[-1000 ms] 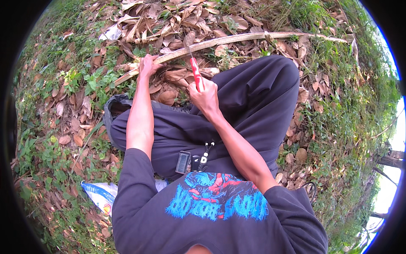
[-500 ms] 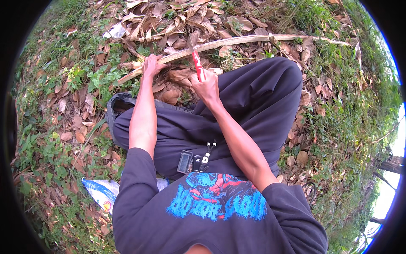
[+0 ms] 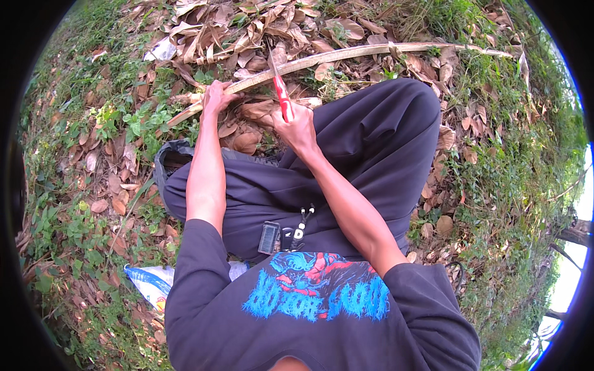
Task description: The person sits on the ground and uses a red hand saw to cut a long, thin branch. They hold the branch steady with their left hand while sawing with their right hand, making repetitive back-and-forth motions to advance the cut.
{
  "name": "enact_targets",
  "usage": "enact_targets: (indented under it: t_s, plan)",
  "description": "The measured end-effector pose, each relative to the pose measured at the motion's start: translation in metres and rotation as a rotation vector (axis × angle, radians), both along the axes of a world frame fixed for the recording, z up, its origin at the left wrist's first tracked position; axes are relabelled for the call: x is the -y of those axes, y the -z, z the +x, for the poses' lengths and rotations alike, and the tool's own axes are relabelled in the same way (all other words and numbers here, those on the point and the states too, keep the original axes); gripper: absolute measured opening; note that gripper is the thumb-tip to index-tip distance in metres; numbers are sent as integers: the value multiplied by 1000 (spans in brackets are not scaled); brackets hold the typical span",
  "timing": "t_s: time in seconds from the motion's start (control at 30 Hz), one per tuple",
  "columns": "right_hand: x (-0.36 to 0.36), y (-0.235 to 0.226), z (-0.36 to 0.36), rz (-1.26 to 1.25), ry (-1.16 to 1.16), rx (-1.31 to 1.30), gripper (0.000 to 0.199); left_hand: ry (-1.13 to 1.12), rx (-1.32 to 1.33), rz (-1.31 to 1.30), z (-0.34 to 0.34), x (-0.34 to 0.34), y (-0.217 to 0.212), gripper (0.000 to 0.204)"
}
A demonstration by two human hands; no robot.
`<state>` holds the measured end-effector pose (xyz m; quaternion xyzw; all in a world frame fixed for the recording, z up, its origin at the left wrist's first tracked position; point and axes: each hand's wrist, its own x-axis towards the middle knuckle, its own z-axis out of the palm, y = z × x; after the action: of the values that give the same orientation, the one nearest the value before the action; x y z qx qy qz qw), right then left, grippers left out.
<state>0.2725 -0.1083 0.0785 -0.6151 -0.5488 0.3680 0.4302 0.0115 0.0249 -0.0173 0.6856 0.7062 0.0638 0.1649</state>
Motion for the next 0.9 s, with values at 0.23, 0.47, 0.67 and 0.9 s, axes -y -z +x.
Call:
enact_targets:
  t_s: [0.23, 0.47, 0.67, 0.9]
  plan:
    - [75, -29, 6, -49, -55, -65, 15, 13, 14, -18, -8, -1, -3, 64]
    - [0, -9, -3, 13, -4, -20, 20, 13, 35, 6, -2, 0, -6, 65]
    - [32, -21, 3, -49, -18, -53, 20, 42, 18, 35, -7, 2, -4, 63]
    - [53, -18, 7, 6, -20, -79, 18, 4, -13, 81, -3, 6, 1, 63]
